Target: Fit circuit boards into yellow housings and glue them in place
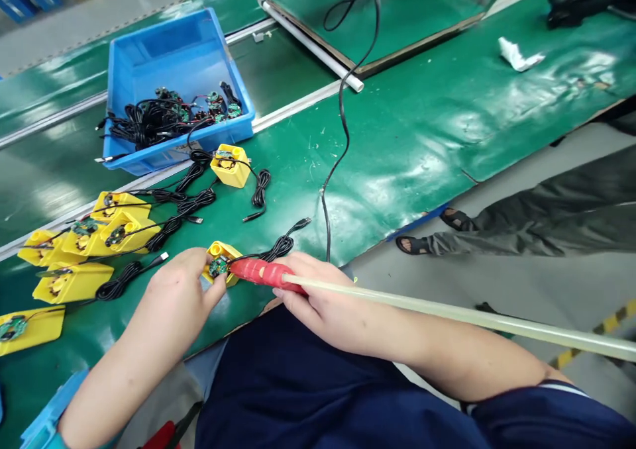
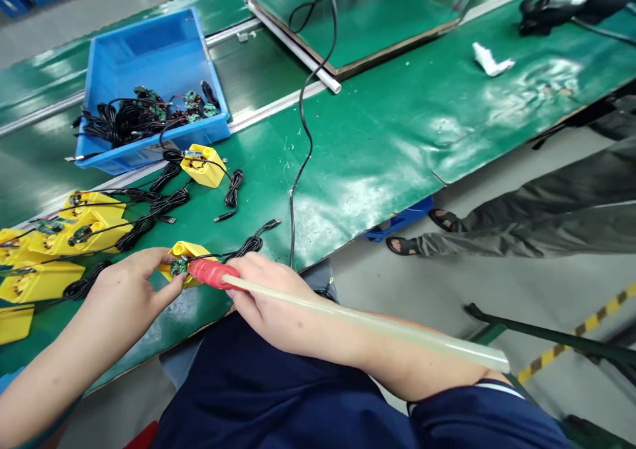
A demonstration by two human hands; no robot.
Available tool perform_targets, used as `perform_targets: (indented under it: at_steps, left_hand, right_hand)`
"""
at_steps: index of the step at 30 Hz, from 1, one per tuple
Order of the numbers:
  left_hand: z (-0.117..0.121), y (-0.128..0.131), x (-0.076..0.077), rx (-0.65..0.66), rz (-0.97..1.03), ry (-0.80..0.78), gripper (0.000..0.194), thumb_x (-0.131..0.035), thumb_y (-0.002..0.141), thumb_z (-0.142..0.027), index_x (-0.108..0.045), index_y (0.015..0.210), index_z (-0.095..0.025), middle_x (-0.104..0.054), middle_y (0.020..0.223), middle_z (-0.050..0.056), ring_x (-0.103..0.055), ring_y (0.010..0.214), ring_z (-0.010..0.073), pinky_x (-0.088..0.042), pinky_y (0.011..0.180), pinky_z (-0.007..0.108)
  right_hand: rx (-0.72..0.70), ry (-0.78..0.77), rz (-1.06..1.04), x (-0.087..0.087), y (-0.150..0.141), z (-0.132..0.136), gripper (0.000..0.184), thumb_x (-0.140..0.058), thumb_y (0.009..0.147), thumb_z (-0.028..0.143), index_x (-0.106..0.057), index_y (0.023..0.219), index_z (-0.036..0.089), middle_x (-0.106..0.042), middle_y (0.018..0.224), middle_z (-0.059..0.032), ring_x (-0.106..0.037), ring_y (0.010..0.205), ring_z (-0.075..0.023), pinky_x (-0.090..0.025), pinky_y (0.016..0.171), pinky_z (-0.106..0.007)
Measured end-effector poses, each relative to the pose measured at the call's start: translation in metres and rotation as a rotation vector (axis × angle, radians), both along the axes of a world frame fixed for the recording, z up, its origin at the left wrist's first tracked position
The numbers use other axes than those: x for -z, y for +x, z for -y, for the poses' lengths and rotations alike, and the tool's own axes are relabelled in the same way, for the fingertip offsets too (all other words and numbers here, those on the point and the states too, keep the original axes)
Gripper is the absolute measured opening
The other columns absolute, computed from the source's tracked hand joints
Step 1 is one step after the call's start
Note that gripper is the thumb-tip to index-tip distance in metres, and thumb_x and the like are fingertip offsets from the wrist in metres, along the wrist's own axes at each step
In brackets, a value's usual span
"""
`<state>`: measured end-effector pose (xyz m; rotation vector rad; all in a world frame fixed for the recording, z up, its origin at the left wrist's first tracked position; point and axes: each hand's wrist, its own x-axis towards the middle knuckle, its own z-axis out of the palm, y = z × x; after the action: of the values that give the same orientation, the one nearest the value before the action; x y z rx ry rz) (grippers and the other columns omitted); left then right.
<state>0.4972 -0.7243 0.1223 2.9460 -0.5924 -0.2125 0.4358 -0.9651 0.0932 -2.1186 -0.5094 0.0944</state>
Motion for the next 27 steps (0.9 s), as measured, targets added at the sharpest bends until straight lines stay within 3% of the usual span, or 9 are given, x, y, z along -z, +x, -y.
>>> perform_targets:
  at_steps: [7, 14, 17, 25, 27]
  left_hand:
    - [0.011, 0.006, -0.009, 0.074, -0.06, 0.155, 0.016, -0.055, 0.089, -0.033, -0.057, 0.08, -0.02, -0.068, 0.083, 0.01, -0.067, 0.076, 0.0277, -0.05, 0.069, 0.037]
    - [0.011, 0.012, -0.008, 0.069, -0.133, 0.157, 0.018, -0.056, 0.092, -0.032, -0.064, 0.082, -0.018, -0.07, 0.103, 0.014, -0.069, 0.086, 0.0274, -0.053, 0.071, 0.035]
    - [0.009, 0.011, -0.005, 0.059, -0.139, 0.163, 0.02, -0.056, 0.093, -0.032, -0.067, 0.083, -0.018, -0.071, 0.106, 0.014, -0.07, 0.087, 0.026, -0.054, 0.072, 0.034]
    - [0.017, 0.01, -0.008, 0.009, -0.213, 0.234, 0.017, -0.06, 0.094, -0.025, -0.073, 0.091, -0.015, -0.069, 0.114, 0.015, -0.071, 0.089, 0.0242, -0.056, 0.08, 0.034]
    - [0.019, 0.011, -0.01, -0.009, -0.24, 0.241, 0.016, -0.061, 0.094, -0.024, -0.074, 0.092, -0.015, -0.069, 0.116, 0.014, -0.071, 0.09, 0.0239, -0.057, 0.08, 0.033]
  right_hand:
    - [0.009, 0.058, -0.057, -0.006, -0.001, 0.005, 0.011, -0.049, 0.101, 0.014, -0.055, 0.094, 0.02, -0.06, 0.092, -0.0031, -0.059, 0.081, -0.017, -0.05, 0.07, -0.03]
    - [0.014, 0.246, -0.073, 0.002, 0.002, 0.016, 0.014, -0.051, 0.101, 0.019, -0.058, 0.09, 0.02, -0.062, 0.088, -0.0029, -0.06, 0.082, -0.0167, -0.053, 0.075, -0.028]
    - [0.056, 0.322, -0.133, 0.007, 0.003, 0.022, 0.019, -0.053, 0.101, 0.026, -0.059, 0.084, 0.019, -0.062, 0.08, -0.0019, -0.06, 0.073, -0.0159, -0.052, 0.069, -0.027]
    - [0.105, 0.716, -0.641, 0.022, 0.011, 0.046, 0.028, -0.065, 0.094, 0.043, -0.064, 0.09, 0.015, -0.058, 0.062, 0.0005, -0.047, 0.047, -0.0095, -0.038, 0.045, -0.022]
    - [0.113, 0.842, -0.703, 0.024, 0.016, 0.055, 0.03, -0.068, 0.091, 0.045, -0.066, 0.088, 0.015, -0.062, 0.067, -0.002, -0.046, 0.042, -0.0083, -0.033, 0.04, -0.022]
